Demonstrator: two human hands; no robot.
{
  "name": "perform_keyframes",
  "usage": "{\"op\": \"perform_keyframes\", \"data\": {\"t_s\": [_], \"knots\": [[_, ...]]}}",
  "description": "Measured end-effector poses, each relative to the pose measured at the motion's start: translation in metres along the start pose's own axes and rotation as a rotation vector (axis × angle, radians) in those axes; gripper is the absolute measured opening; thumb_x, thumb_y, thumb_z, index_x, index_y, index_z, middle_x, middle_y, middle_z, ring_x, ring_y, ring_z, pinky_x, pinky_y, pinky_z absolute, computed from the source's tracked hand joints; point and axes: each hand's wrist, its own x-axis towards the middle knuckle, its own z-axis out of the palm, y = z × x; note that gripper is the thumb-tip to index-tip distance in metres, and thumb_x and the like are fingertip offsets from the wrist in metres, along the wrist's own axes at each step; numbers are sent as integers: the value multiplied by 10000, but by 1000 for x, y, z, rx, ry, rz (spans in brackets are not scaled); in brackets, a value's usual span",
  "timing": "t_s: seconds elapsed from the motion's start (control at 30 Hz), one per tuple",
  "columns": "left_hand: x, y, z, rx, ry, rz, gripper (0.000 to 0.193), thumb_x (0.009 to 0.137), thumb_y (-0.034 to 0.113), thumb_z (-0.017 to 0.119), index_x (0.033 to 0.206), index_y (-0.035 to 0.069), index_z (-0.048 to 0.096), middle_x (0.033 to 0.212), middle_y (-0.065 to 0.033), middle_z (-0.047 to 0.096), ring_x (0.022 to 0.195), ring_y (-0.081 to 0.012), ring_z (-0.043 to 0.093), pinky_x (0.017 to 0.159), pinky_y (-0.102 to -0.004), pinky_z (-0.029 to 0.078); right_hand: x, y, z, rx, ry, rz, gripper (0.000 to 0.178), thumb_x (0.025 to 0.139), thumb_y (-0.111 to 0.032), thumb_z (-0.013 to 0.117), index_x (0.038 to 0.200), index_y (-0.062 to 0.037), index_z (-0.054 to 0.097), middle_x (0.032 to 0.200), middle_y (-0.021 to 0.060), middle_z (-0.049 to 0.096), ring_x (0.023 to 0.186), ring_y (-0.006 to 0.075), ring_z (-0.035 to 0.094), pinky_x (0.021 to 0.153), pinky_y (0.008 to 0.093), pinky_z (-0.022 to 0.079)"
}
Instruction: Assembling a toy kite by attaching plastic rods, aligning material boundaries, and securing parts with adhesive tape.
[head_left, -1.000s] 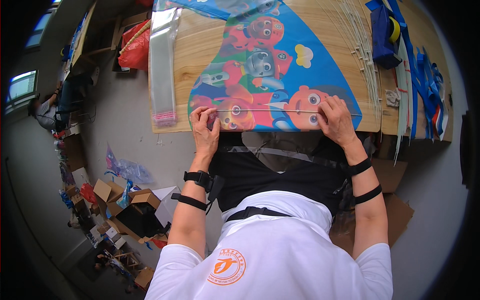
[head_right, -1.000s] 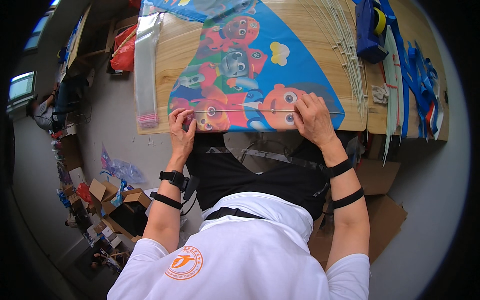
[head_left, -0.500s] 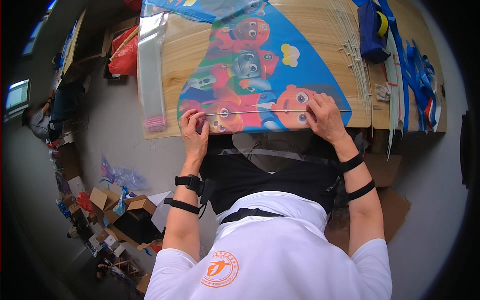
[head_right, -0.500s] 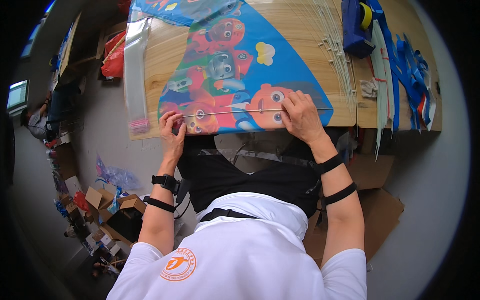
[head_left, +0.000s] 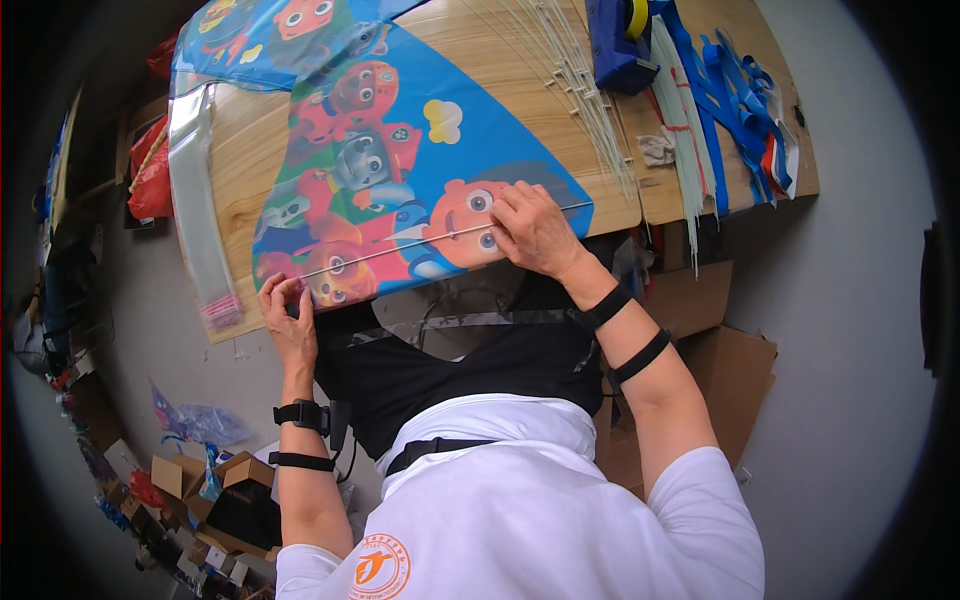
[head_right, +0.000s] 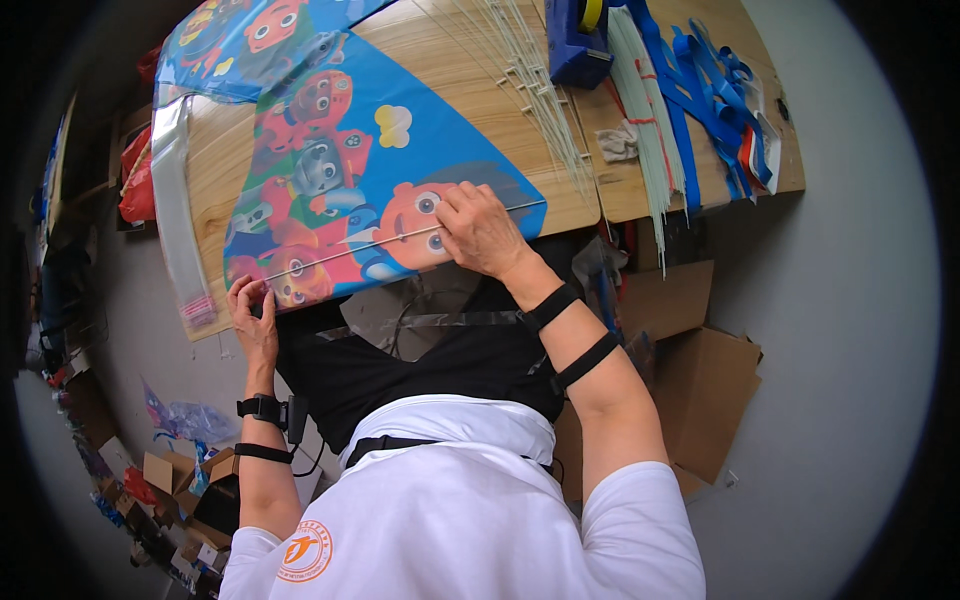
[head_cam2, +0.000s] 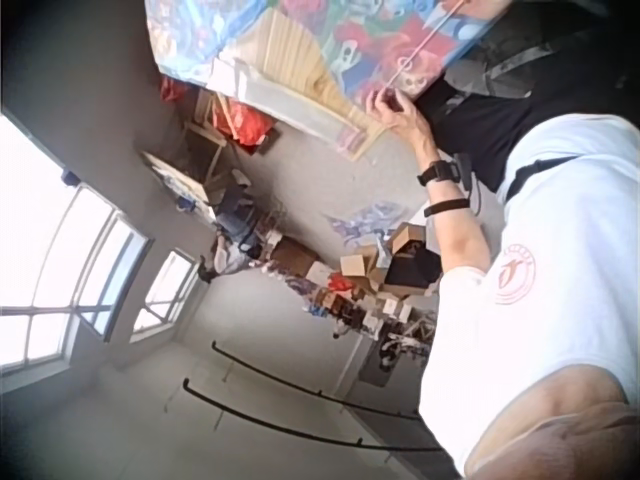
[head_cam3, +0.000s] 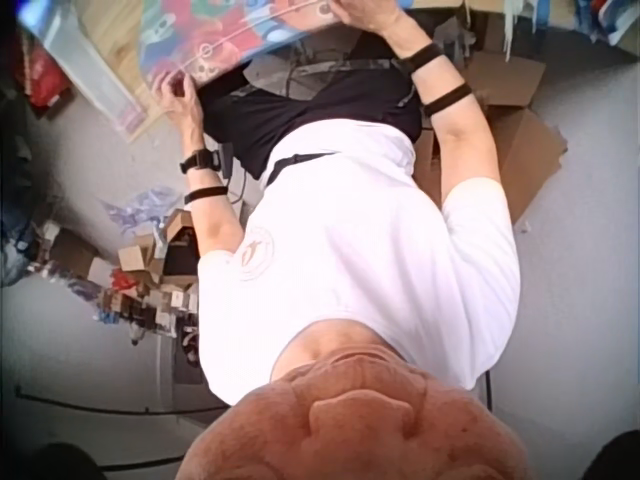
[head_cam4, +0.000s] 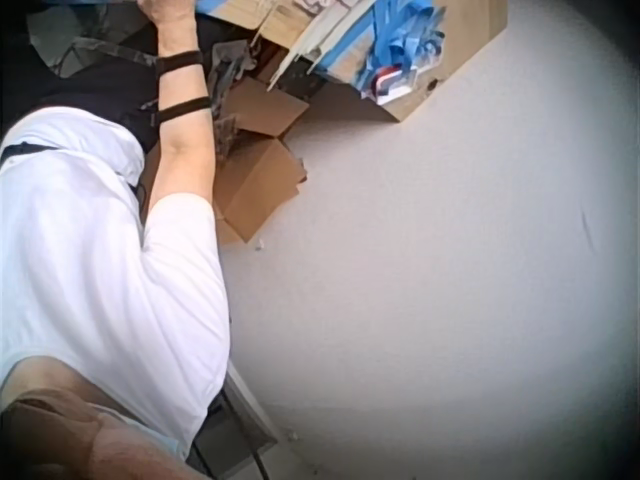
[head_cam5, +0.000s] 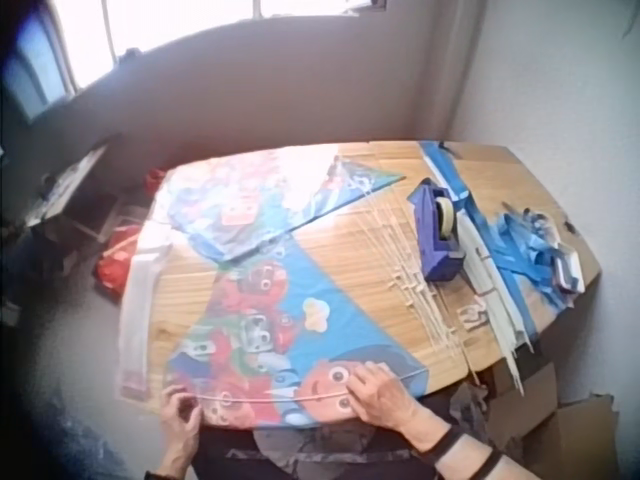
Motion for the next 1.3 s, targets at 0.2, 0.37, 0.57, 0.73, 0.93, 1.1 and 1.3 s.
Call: {"op": "perform_keyframes", "data": {"t_s": [0.2,0.37,0.57,0.73,0.93,1.1,1.3], "knots": [[0,2,2,-20,-4,1,189,834,31,650,1019,17,620,1185,-84,501,914,-178,563,821,-293,470,-1,2,-1,5,0,-2,169,714,-76,661,816,-52,527,832,97,500,818,280,510,732,378,409],[1,-2,2,-39,-5,2,205,819,17,648,1022,19,619,1184,-79,503,885,-169,556,811,-296,469,-1,1,0,-16,-42,17,179,718,-93,664,841,-51,541,861,99,515,856,279,519,755,381,412],[2,-5,-5,1,-16,14,222,813,16,647,1032,25,615,1193,-93,502,949,-199,555,839,-309,469,1,-3,4,-13,-55,20,188,718,-104,669,855,-49,552,882,100,526,889,280,528,776,389,416],[0,-7,-3,-16,-7,-11,231,806,32,653,1032,20,608,1184,-97,501,928,-205,559,835,-316,474,3,-5,1,3,-49,18,158,721,-83,658,824,-45,543,847,103,521,858,285,525,756,388,417],[1,-5,6,-9,21,-1,262,812,36,656,1067,17,598,1202,-69,500,818,-135,551,779,-293,475,3,-4,-7,1,-58,21,147,724,-56,639,816,-34,527,834,108,516,832,289,520,736,389,413],[0,-1,2,-48,13,-40,273,813,43,656,1079,20,595,1210,-67,496,851,-149,552,794,-296,476,6,-4,-5,19,-43,12,151,720,-50,641,811,-34,521,827,109,516,827,292,520,733,390,412],[3,-1,3,-54,-37,-32,280,802,42,658,1073,26,590,1209,-98,491,959,-213,569,855,-331,487,0,-2,-6,-9,-72,35,171,705,-68,660,823,-47,538,837,107,525,841,293,521,738,388,414]]}}
